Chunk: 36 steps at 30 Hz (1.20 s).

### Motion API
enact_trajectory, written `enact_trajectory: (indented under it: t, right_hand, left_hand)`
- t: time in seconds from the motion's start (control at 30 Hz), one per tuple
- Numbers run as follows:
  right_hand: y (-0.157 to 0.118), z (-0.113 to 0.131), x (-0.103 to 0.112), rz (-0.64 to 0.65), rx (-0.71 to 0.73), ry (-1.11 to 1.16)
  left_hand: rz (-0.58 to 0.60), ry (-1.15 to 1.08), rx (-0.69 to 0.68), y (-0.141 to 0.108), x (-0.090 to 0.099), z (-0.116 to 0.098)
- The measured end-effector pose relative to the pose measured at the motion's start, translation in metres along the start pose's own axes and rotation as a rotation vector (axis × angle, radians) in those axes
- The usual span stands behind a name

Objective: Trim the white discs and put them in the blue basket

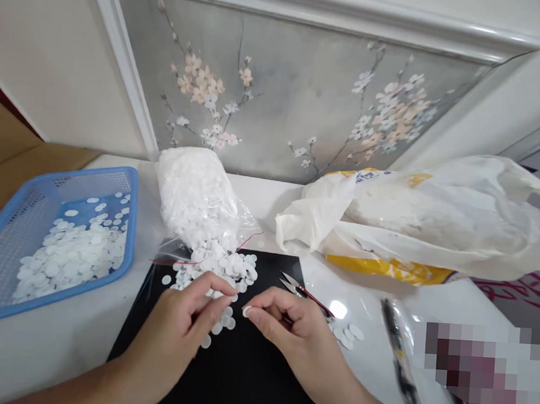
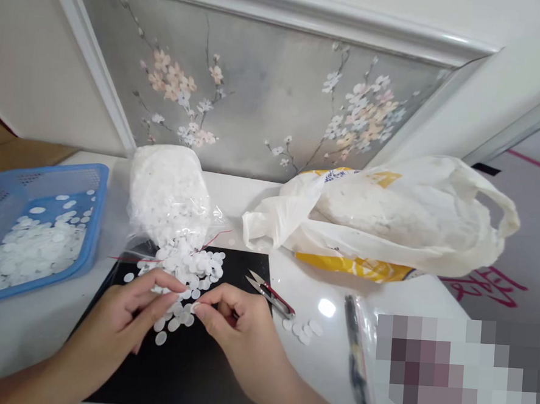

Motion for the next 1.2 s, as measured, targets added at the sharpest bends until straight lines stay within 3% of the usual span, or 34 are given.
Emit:
enact_trajectory:
  t: [0.07, 0.17, 0.3, 0.47, 0.73, 0.87, 1.03, 1.2]
  right_hand:
    - [0.0, 0.0, -0.001, 0.007, -0.008, 0.011]
    - [-0.001, 0.003, -0.006, 0.03, -0.013, 0.043]
    - [-0.001, 0.011, -0.014, 0.106, 0.011, 0.17]
    - [-0.001, 0.004, -0.014, 0.152, -0.057, 0.223]
    - [0.001, -0.004, -0.015, 0.17, -0.057, 0.321]
    - [0.002, 0.001, -0.013, 0.134, -0.034, 0.247]
    - [0.001, 0.0, -0.013, 0.115, -0.104, 0.165]
    - [-0.001, -0.005, -0.015, 0.146, -0.139, 0.297]
  left_hand:
    - [-0.07, 0.067, -0.077, 0.0, 0.009, -0.009]
    - [0.035, -0.077, -0.121, 0.001, -0.004, -0.011]
    - [0.175, -0.416, -0.059, 0.004, -0.026, -0.001]
    - [0.202, -0.58, -0.013, 0.006, -0.03, 0.004]
    - [0.194, -0.646, 0.014, 0.006, -0.03, 0.004]
    - [0.188, -0.66, 0.016, 0.006, -0.031, 0.004]
    - [0.202, -0.694, 0.012, 0.005, -0.031, 0.007]
    - [0.203, -0.724, 0.013, 0.006, -0.031, 0.007]
Point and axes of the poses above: each hand's wrist, its own y-axis towards the middle knuckle, its own x-axis out of the back of the hand, z = x × y, the point moved 8 cm from there along y, towards the middle knuckle, and after that the axes turned 5 degrees about z, right-handed, at the moved point
